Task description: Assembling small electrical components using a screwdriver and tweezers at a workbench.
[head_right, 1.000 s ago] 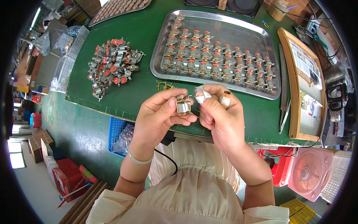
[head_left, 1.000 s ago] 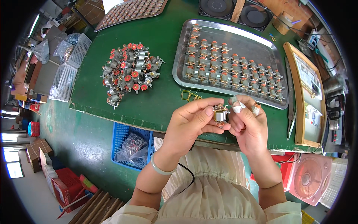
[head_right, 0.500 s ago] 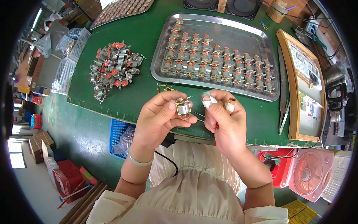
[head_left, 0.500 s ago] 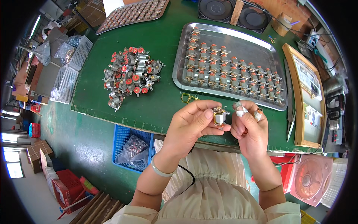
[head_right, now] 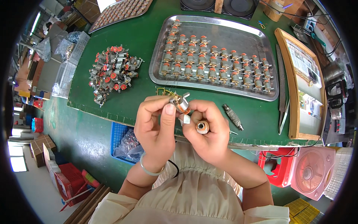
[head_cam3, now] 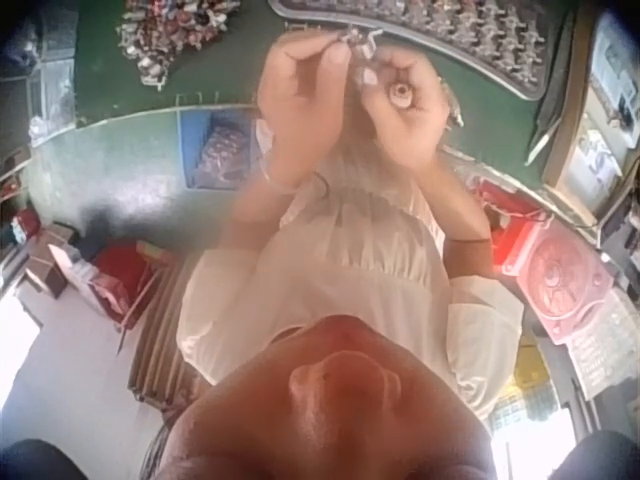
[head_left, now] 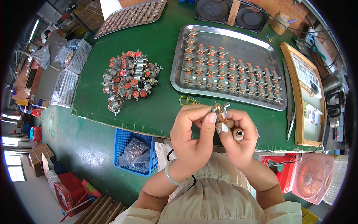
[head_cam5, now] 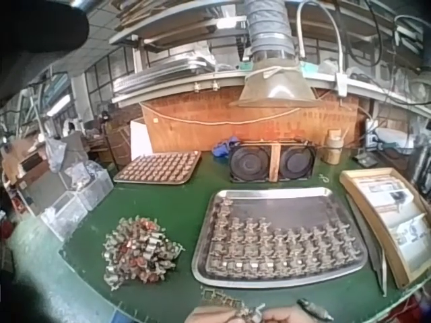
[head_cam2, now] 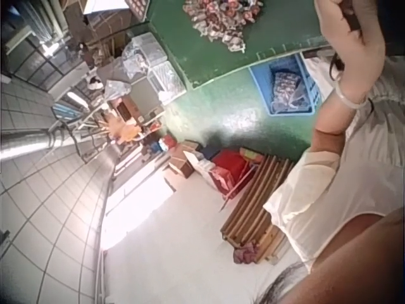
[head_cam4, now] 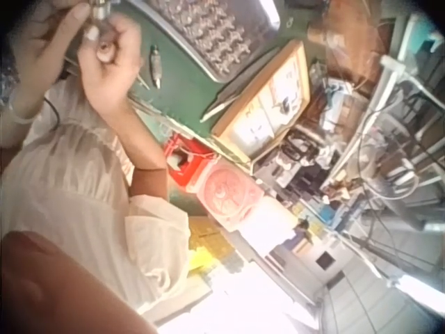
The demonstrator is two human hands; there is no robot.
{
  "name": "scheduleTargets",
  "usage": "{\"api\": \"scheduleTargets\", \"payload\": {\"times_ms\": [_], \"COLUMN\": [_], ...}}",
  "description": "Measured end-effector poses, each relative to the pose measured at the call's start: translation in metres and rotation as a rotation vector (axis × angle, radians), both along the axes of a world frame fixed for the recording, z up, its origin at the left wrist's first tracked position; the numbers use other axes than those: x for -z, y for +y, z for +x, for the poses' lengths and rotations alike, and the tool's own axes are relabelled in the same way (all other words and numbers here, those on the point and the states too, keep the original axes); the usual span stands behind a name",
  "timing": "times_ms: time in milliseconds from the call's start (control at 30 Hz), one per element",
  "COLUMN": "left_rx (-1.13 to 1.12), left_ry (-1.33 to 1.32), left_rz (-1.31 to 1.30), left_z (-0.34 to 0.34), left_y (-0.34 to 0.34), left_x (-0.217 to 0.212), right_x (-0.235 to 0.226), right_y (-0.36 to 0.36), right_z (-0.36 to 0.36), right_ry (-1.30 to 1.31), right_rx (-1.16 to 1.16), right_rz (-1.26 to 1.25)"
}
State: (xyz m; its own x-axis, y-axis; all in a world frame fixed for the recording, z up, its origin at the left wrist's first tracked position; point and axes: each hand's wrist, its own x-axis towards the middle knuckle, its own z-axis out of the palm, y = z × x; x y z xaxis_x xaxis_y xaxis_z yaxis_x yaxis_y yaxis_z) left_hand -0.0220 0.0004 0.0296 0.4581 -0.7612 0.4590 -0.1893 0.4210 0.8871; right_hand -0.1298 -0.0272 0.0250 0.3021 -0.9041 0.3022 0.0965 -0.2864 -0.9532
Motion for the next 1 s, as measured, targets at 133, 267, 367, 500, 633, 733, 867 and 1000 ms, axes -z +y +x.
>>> {"api": "scheduleTargets", "payload": {"times_ms": [133, 267, 367, 500, 633, 733, 867, 1000], "left_rx": [-0.074, -0.147, -0.156, -0.126, -0.026, 0.076, 0.065, 0.063], "left_ry": [-0.096, -0.123, -0.129, -0.092, -0.024, 0.105, 0.133, 0.166], "left_rz": [-0.079, -0.083, -0.081, -0.130, -0.062, 0.020, -0.008, -0.017], "left_z": [-0.004, -0.007, -0.006, -0.005, 0.003, 0.003, 0.002, 0.000], "left_y": [-0.003, -0.002, -0.002, -0.005, -0.001, 0.001, 0.001, 0.002], "left_x": [-0.001, -0.002, -0.001, 0.000, -0.002, -0.005, -0.004, -0.004], "right_x": [0.000, -0.002, -0.007, -0.012, -0.024, -0.029, -0.014, -0.010], "right_y": [-0.002, -0.005, -0.008, -0.012, -0.019, -0.015, -0.008, -0.015], "right_z": [0.004, 0.004, 0.004, 0.001, -0.017, -0.018, -0.014, -0.005], "right_ry": [0.074, 0.060, 0.109, 0.101, -0.173, -0.161, 0.188, 0.190], "right_rx": [0.108, 0.115, 0.121, 0.105, -0.341, -0.320, 0.016, 0.120], "right_rz": [-0.202, -0.228, -0.285, -0.280, 0.536, 0.543, -0.163, -0.576]}}
